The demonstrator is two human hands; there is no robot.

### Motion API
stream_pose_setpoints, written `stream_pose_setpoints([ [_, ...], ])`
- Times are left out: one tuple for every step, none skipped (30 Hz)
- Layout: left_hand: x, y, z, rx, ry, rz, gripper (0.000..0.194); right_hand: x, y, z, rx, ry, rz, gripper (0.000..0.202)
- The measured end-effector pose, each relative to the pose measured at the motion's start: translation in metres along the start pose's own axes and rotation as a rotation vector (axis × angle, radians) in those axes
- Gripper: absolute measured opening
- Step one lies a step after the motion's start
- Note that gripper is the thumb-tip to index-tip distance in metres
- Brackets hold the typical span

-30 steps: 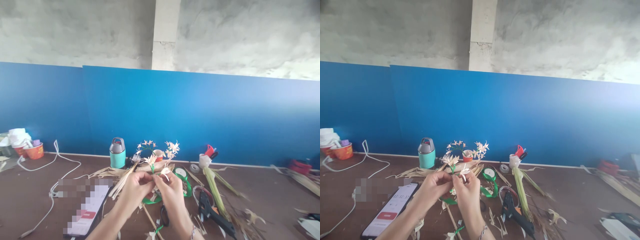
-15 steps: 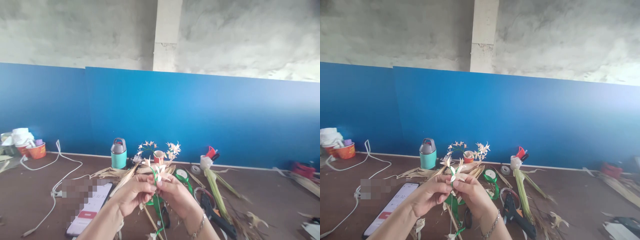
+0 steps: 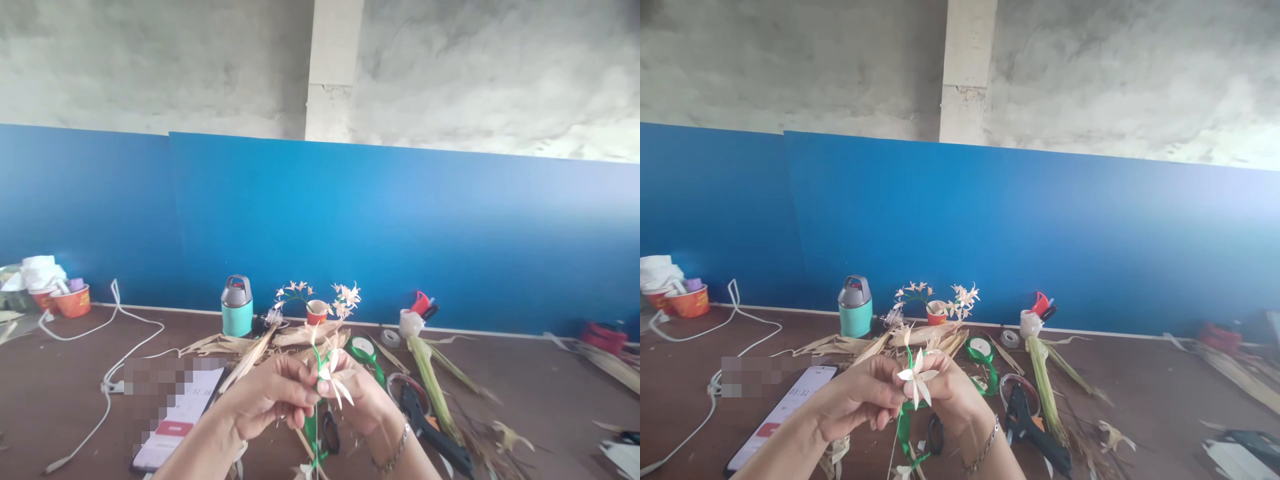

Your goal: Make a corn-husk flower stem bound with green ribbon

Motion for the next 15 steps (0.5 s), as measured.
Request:
stream_pose_setpoints([
  [0.001, 0.001, 0.001, 0.0, -0.007, -0.011, 0.01, 0.001, 0.0, 0.0, 0.007, 0.002, 0.001, 0.02],
  [0.002, 0.001, 0.002, 0.0, -0.012, -0.016, 0.01, 0.001, -0.001, 0.001, 0.01, 0.008, 0.003, 0.02],
  [0.002, 0.002, 0.003, -0.003, -0.018, -0.02, 0.009, 0.002, -0.002, 0.001, 0.007, 0.015, 0.003, 0.02],
  [0.003, 0.002, 0.004, -0.007, -0.024, -0.026, 0.009, 0.003, -0.004, 0.002, 0.005, 0.019, 0.003, 0.02],
  [0.004, 0.001, 0.005, -0.015, -0.029, -0.034, 0.009, 0.004, -0.005, 0.003, 0.009, 0.015, 0.004, 0.02],
  [0.005, 0.0, 0.006, -0.025, -0.031, -0.045, 0.01, 0.005, -0.005, 0.004, 0.016, 0.008, 0.008, 0.02],
  [0.006, 0.0, 0.006, -0.032, -0.029, -0.058, 0.01, 0.006, -0.006, 0.004, 0.02, 0.0, 0.013, 0.02],
  [0.007, -0.001, 0.007, -0.038, -0.024, -0.075, 0.01, 0.006, -0.006, 0.005, 0.024, -0.012, 0.017, 0.02],
  [0.008, -0.002, 0.007, -0.04, -0.012, -0.094, 0.01, 0.007, -0.007, 0.005, 0.024, -0.018, 0.022, 0.021],
  [0.008, -0.002, 0.008, -0.039, 0.003, -0.117, 0.008, 0.006, -0.007, 0.005, 0.021, -0.019, 0.025, 0.021],
  [0.008, -0.001, 0.009, -0.029, 0.025, -0.148, 0.007, 0.006, -0.007, 0.005, 0.021, -0.019, 0.03, 0.022],
  [0.008, 0.001, 0.01, -0.011, 0.054, -0.183, 0.005, 0.006, -0.007, 0.005, 0.024, -0.019, 0.038, 0.022],
  [0.007, 0.003, 0.012, 0.011, 0.084, -0.221, 0.004, 0.005, -0.008, 0.005, 0.026, -0.02, 0.049, 0.022],
  [0.007, 0.006, 0.013, 0.037, 0.11, -0.257, 0.005, 0.006, -0.009, 0.004, 0.025, -0.022, 0.065, 0.022],
  [0.007, 0.009, 0.015, 0.062, 0.127, -0.285, 0.006, 0.006, -0.01, 0.004, 0.02, -0.024, 0.079, 0.022],
])
Point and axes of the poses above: each hand's wrist, its own z-axis away from the middle knuckle, its own x-axis out of the palm, y = z × x, the point moved 8 cm from there along -z, towards the middle knuckle, and after that the axes turned 14 degrees about -x, right-handed, at the moved point
